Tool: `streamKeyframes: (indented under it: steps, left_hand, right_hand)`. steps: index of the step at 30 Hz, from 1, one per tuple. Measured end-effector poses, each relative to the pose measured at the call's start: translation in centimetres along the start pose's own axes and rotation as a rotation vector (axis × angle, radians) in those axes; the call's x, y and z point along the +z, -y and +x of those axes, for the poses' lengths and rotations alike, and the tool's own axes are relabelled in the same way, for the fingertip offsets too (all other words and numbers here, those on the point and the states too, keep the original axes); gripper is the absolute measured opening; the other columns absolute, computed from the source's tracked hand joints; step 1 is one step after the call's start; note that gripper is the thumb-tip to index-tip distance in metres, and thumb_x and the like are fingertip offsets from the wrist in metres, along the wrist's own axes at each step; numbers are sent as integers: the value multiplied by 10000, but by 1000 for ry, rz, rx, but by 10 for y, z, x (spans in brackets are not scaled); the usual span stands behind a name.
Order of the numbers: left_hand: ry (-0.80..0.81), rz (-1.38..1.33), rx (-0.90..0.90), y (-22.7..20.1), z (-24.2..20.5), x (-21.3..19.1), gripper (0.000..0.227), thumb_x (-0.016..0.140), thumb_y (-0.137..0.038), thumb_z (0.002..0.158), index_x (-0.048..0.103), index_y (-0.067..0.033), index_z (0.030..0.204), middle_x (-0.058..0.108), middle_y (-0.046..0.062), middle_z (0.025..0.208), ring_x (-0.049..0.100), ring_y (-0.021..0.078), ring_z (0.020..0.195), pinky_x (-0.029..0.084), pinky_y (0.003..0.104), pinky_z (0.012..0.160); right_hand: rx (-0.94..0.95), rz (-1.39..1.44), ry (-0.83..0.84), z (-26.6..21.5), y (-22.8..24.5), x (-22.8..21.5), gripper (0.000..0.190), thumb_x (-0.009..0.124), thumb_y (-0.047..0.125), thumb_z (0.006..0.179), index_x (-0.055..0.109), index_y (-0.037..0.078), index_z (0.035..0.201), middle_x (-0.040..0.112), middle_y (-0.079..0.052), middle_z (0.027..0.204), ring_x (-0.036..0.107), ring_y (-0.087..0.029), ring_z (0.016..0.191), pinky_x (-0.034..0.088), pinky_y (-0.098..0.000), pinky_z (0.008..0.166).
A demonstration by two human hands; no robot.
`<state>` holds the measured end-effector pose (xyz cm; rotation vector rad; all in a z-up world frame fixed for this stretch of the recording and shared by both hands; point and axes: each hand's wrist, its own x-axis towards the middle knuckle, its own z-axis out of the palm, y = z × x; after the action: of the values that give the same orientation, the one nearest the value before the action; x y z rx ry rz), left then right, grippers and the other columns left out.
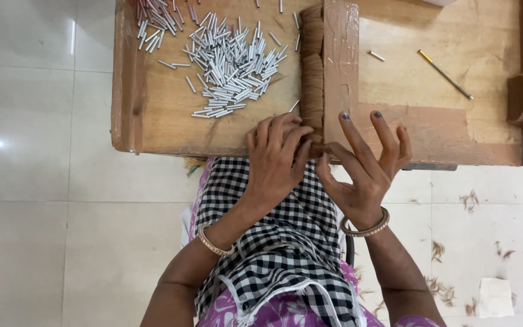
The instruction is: The person sits at a low wooden workbench and repeatedly picks up small white stick tubes, pinches and rolls each one against a brown fiber bundle mounted on a wooden block, and sets the worked pieces onto a growing pile on the table. A box of finished brown-tipped sticks and a thin metal rod sit nearby.
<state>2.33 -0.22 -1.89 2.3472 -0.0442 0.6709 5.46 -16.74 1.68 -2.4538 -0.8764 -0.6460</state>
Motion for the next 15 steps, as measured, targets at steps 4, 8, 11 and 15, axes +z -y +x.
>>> streamKeyframes:
  steps: [4, 8, 11, 15]
  left_hand:
    - [-2, -129, 11, -17, 4, -15, 206, 626, -185, 994, 678, -89, 1168, 584, 68, 1212, 497, 258, 1166, 335, 439, 996]
    - [-8, -149, 35, -17, 1, -12, 187, 605, -257, 1045, 663, -81, 1071, 587, 56, 1064, 504, 238, 1008, 330, 418, 909]
    - [-24, -164, 34, -14, -2, -14, 171, 587, -233, 1068, 657, -77, 1055, 583, 48, 1041, 499, 231, 969, 325, 409, 892]
    - [-26, -203, 49, -17, -5, -23, 174, 593, -239, 1062, 673, -88, 1034, 598, 34, 1013, 501, 224, 947, 323, 404, 877]
  right_hand:
    - [-68, -144, -81, -5, 3, -8, 93, 859, 162, 902, 803, 124, 967, 688, -15, 1421, 408, -291, 1490, 189, -573, 1271]
    - [-83, -183, -97, 7, 17, -19, 180, 883, 184, 912, 803, 107, 1055, 662, -107, 1427, 406, -350, 1439, 228, -575, 1218]
    - [157, 171, -15, 22, 26, -27, 310, 860, 102, 820, 779, 75, 1119, 670, -145, 1320, 563, -299, 1256, 451, -463, 1025]
    - [295, 586, -3, 3, 12, -5, 266, 772, -52, 828, 754, 36, 1079, 743, -101, 1110, 737, -171, 978, 615, -288, 818]
